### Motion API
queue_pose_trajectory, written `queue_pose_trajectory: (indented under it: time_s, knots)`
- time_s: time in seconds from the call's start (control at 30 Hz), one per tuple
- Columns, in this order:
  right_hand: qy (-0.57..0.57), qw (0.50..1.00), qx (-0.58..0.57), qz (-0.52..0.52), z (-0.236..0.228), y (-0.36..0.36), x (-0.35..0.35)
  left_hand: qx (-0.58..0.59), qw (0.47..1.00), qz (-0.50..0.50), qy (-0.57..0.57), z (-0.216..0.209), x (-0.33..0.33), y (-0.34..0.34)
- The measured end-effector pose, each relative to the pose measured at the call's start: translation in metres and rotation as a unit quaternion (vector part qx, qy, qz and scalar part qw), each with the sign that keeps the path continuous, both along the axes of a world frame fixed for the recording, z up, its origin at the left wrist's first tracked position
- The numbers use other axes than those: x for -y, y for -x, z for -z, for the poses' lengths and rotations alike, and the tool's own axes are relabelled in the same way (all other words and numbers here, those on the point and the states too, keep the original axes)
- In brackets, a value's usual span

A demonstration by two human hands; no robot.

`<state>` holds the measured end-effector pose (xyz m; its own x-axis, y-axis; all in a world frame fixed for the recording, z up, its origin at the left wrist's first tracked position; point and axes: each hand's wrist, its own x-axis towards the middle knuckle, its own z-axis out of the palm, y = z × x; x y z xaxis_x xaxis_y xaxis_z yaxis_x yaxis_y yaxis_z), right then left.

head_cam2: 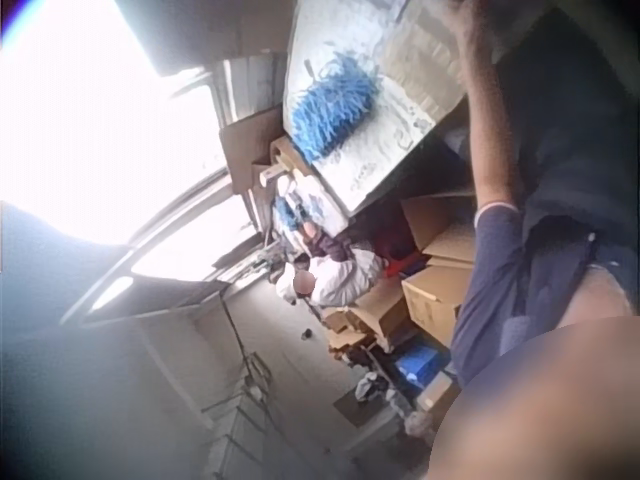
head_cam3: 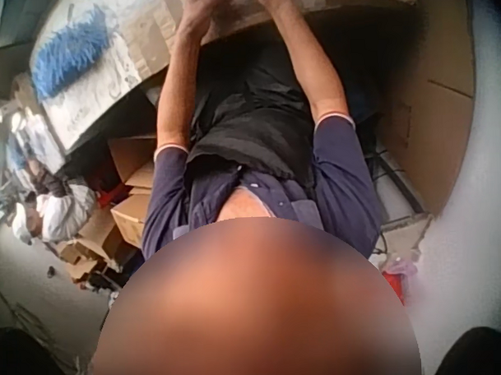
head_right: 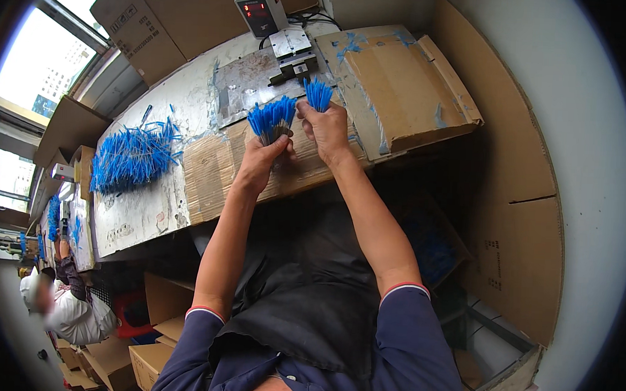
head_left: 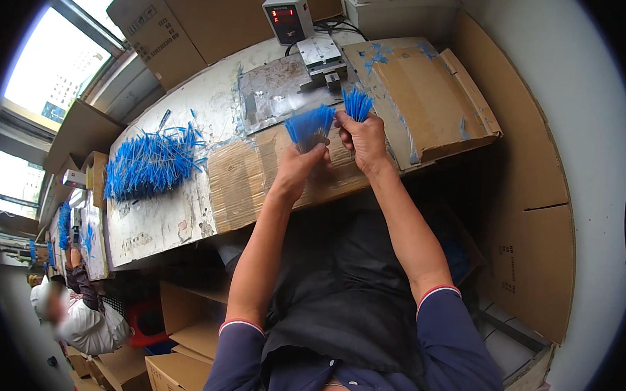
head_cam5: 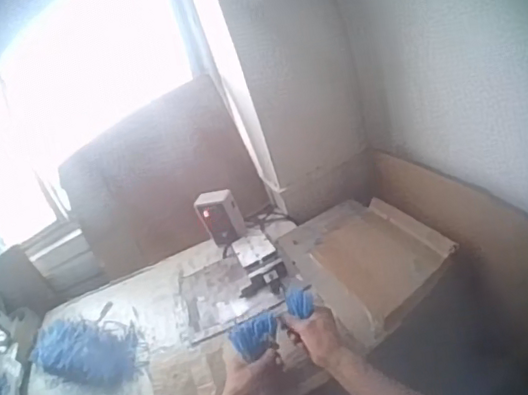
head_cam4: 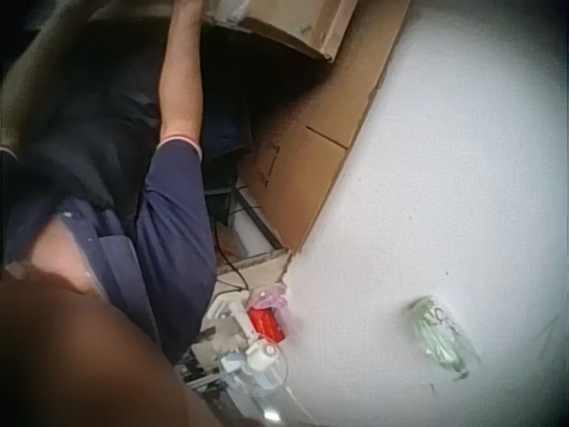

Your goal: Assembling and inspecting bundles of blue wires or bristles using a bench-mounted manufacturing tool.

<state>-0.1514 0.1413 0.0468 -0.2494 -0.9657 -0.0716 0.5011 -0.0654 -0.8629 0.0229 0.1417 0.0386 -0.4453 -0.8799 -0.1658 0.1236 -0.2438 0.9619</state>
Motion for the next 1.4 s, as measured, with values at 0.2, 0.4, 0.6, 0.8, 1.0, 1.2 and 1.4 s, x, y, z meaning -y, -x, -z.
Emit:
queue_pose_trajectory:
  time_s: [0.2,0.4,0.6,0.8,1.0,1.2,1.4]
  knots:
    - [0.034,0.995,-0.062,0.069,0.008,0.001,0.008,-0.047,0.971,-0.14,0.189,-0.014,0.023,-0.007]
    - [0.011,0.994,-0.078,0.071,0.043,-0.011,0.014,0.048,0.956,-0.205,0.203,0.035,0.043,-0.014]
    - [-0.03,0.998,-0.017,-0.056,0.023,-0.009,0.024,-0.069,0.968,-0.221,0.095,0.016,0.054,-0.004]
    - [-0.058,0.987,-0.088,-0.125,0.019,-0.013,0.042,-0.03,0.985,-0.164,0.054,-0.001,0.082,0.01]
    - [-0.057,0.998,0.025,-0.029,0.019,-0.02,0.044,-0.014,0.981,-0.182,0.07,0.005,0.107,0.014]
    - [-0.063,0.997,-0.023,-0.027,0.024,-0.017,0.049,-0.007,0.982,-0.178,0.063,0.014,0.116,0.023]
    - [-0.065,0.993,0.011,0.095,0.026,-0.022,0.051,-0.005,0.983,-0.165,0.079,0.014,0.118,0.03]
